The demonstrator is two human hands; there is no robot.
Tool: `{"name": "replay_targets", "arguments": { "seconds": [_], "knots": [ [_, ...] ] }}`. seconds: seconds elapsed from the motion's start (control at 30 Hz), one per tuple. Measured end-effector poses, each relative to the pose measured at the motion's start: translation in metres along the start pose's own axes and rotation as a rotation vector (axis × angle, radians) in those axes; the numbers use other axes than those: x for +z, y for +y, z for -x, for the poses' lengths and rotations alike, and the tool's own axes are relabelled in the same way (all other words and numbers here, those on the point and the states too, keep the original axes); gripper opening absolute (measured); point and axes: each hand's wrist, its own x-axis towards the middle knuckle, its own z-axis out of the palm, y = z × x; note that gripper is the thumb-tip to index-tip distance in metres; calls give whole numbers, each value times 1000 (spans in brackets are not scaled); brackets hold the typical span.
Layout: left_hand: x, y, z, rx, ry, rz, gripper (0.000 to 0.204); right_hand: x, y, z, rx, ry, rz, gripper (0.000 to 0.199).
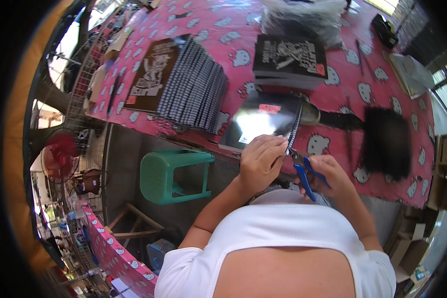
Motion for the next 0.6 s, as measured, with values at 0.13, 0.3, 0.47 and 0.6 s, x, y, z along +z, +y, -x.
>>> {"name": "replay_targets", "arguments": {
  "seconds": [0.13,0.3,0.47,0.6],
  "knots": [
    [-45,-10,-44,-18,128,-141,24,-18,51,2,-148,146,429,40],
    [-171,-51,-108,-205,1009,55,30,-40,81,10,-413,284,1244,39],
    [-247,-169,-79,-626,1021,171,27,-55,45,-58,-472,435,789,20],
    [-238,-204,-56,-489,1106,77,17,-105,45,-136,-430,653,797,19]
  ]
}}
